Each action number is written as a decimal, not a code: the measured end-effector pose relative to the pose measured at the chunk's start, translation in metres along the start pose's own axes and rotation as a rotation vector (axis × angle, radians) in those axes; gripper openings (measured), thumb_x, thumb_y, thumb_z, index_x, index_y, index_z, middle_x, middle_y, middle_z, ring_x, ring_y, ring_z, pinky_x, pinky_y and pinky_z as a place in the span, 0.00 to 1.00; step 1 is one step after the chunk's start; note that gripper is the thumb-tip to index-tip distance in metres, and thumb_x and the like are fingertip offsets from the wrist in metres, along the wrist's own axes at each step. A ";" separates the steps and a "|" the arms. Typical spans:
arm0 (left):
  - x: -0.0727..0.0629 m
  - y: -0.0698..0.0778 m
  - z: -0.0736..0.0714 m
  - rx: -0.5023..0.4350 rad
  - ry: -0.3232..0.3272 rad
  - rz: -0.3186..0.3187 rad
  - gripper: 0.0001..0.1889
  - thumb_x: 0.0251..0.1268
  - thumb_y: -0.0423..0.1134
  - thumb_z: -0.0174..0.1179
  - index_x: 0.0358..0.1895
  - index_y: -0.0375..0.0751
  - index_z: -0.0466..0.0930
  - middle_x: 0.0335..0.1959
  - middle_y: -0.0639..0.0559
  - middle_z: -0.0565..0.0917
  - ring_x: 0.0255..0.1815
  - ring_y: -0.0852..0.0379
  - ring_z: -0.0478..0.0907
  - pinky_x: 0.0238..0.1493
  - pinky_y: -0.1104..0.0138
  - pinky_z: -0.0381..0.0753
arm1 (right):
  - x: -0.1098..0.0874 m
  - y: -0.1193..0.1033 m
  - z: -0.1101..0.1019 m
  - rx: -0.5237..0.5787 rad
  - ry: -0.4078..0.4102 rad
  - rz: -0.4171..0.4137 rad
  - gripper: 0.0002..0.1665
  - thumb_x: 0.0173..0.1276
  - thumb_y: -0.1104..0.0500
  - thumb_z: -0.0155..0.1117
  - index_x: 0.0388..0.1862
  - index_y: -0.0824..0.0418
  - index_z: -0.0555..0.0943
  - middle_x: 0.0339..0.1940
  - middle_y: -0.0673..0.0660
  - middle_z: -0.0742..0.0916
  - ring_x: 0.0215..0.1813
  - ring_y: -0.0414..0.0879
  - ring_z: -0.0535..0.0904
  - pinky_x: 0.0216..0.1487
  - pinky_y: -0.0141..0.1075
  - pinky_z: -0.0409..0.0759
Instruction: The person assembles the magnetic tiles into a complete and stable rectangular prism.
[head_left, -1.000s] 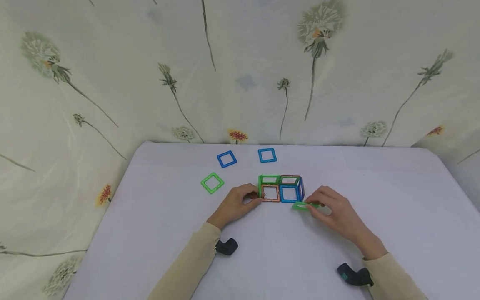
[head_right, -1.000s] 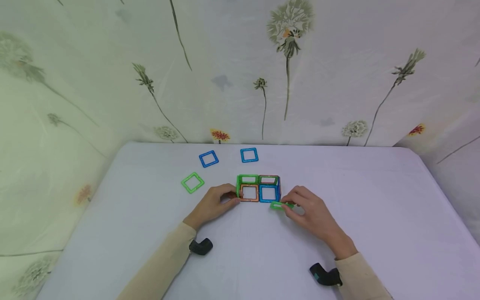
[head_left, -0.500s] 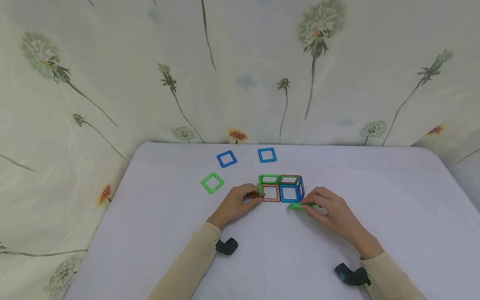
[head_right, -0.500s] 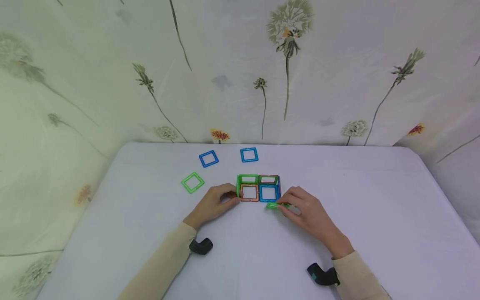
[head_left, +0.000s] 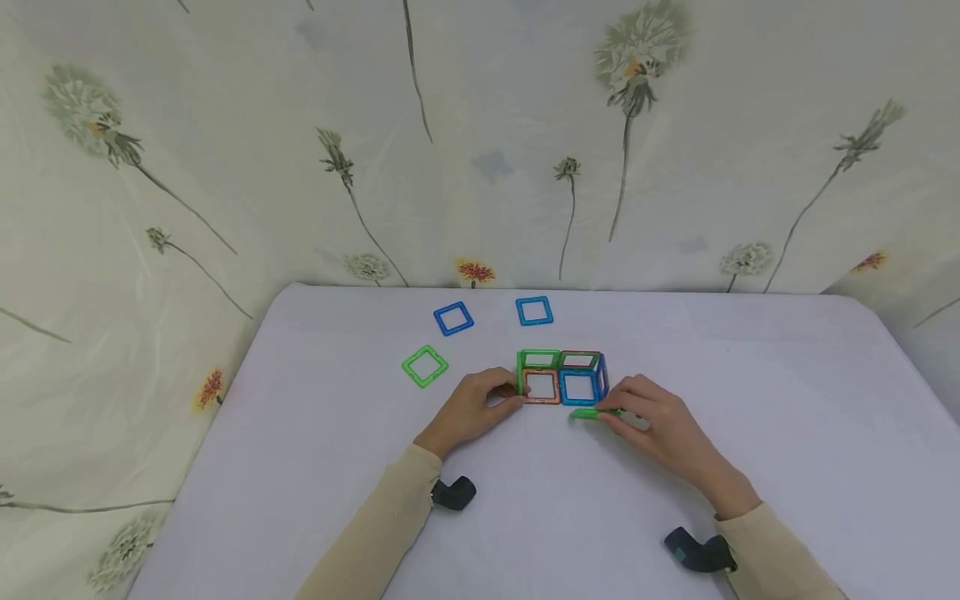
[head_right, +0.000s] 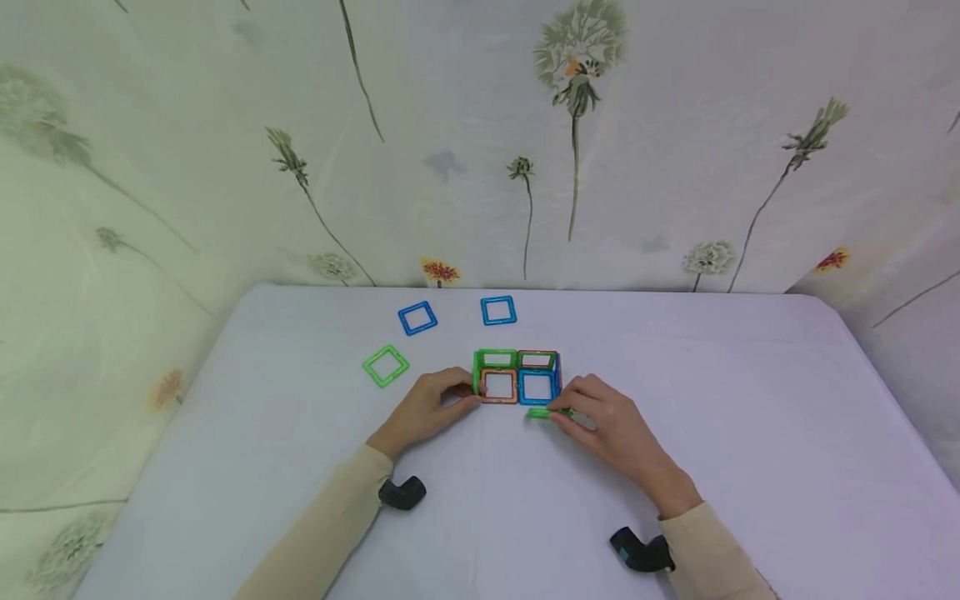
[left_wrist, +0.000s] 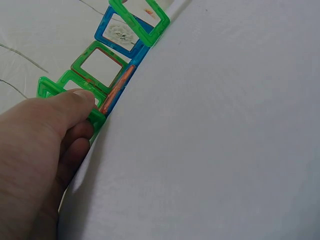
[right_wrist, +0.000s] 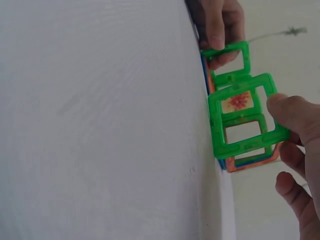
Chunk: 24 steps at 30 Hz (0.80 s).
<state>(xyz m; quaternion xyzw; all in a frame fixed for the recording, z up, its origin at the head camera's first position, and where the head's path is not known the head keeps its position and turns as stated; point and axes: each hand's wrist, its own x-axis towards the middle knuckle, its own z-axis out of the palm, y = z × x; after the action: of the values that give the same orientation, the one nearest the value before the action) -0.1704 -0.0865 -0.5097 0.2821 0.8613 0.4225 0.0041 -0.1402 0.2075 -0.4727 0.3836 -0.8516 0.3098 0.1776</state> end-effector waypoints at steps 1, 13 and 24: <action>0.000 0.000 0.000 0.002 0.000 0.001 0.09 0.63 0.44 0.61 0.46 0.53 0.79 0.43 0.63 0.82 0.44 0.69 0.77 0.49 0.76 0.77 | 0.000 0.000 0.000 -0.003 0.005 -0.008 0.17 0.45 0.68 0.76 0.35 0.53 0.84 0.37 0.42 0.81 0.40 0.33 0.73 0.41 0.18 0.70; 0.000 0.002 -0.001 0.016 -0.005 -0.014 0.10 0.63 0.44 0.61 0.46 0.52 0.79 0.43 0.62 0.82 0.44 0.69 0.77 0.49 0.76 0.77 | 0.001 -0.002 0.000 -0.020 -0.011 0.023 0.15 0.47 0.65 0.76 0.35 0.53 0.85 0.37 0.42 0.81 0.41 0.33 0.71 0.41 0.18 0.69; 0.000 0.003 -0.001 0.021 -0.006 -0.016 0.10 0.64 0.45 0.60 0.46 0.52 0.79 0.43 0.62 0.82 0.43 0.69 0.77 0.49 0.76 0.77 | 0.001 -0.002 0.002 -0.029 -0.026 0.043 0.16 0.48 0.65 0.76 0.36 0.52 0.85 0.38 0.41 0.81 0.41 0.32 0.71 0.41 0.18 0.69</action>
<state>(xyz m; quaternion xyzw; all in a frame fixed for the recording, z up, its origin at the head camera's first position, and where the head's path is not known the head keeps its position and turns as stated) -0.1690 -0.0859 -0.5073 0.2767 0.8679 0.4125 0.0069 -0.1398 0.2046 -0.4728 0.3665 -0.8664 0.2963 0.1652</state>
